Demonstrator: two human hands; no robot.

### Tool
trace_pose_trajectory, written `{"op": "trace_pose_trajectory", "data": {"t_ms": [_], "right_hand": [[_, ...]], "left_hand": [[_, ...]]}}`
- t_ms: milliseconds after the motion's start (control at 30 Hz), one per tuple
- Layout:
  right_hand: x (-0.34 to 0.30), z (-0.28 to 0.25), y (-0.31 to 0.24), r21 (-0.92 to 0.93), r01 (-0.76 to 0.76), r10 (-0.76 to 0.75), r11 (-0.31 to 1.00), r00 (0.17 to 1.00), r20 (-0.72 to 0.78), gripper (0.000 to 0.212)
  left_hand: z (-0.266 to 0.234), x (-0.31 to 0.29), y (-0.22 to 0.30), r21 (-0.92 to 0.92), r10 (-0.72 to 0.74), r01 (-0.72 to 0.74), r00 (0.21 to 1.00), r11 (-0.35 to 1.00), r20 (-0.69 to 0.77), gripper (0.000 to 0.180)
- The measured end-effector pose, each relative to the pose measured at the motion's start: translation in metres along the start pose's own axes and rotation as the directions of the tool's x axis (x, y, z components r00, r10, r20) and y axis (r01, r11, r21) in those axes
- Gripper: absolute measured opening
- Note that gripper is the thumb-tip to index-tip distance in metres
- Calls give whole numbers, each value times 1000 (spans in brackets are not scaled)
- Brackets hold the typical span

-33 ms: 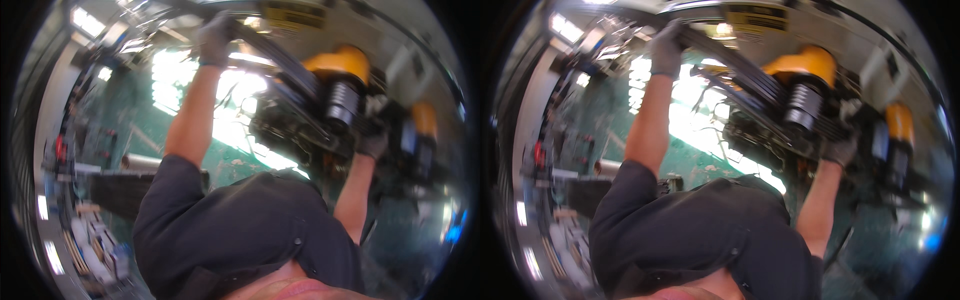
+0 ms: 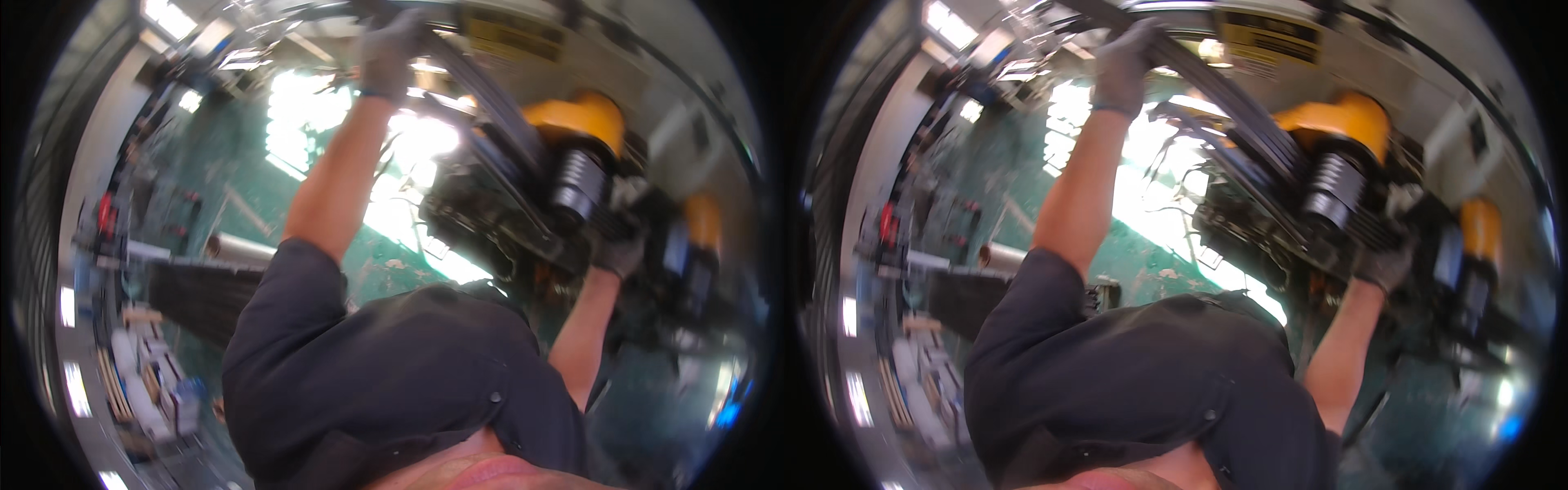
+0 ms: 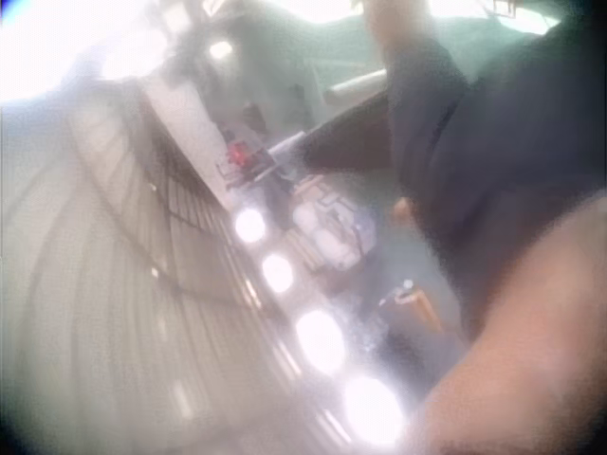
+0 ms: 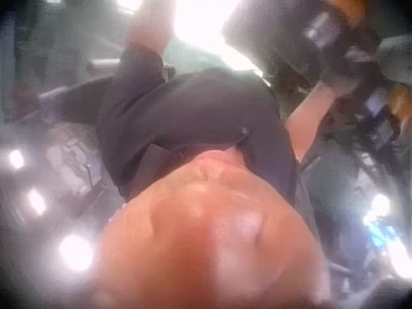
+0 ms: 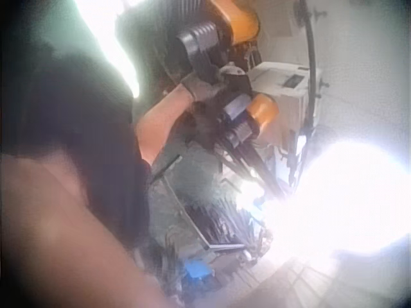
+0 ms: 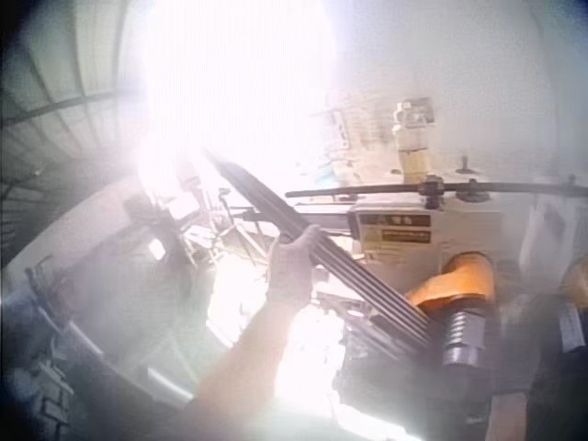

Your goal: The person picks up metal rods from a bundle and feeds them into a bending machine to shape them into a U-shape, then places the bent rods onto a separate pile.

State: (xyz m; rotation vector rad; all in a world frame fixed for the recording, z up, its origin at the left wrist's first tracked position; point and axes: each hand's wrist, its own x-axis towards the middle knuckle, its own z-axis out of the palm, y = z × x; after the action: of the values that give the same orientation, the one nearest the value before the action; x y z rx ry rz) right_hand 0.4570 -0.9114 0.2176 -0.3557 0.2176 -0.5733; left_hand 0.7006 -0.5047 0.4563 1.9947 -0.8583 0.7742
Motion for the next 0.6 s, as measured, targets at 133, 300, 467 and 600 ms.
{"op": "trace_pose_trajectory", "data": {"t_ms": [133,300,467,600], "right_hand": [[21,-22,-3,-134,195,-204,972,977,-54,34],[5,7,-2,-82,171,-180,982,976,-120,32],[4,4,-6,-37,185,-187,982,979,-83,31],[-1,17,-2,-39,209,-213,977,968,-132,31]], "left_hand": [[-4,47,60,-219,-267,252,963,943,-40,39],[1,109,115,183,71,-46,989,982,-133,25],[46,154,156,669,559,-428,829,608,22,21],[66,139,196,657,591,-524,794,543,145,20]]}}
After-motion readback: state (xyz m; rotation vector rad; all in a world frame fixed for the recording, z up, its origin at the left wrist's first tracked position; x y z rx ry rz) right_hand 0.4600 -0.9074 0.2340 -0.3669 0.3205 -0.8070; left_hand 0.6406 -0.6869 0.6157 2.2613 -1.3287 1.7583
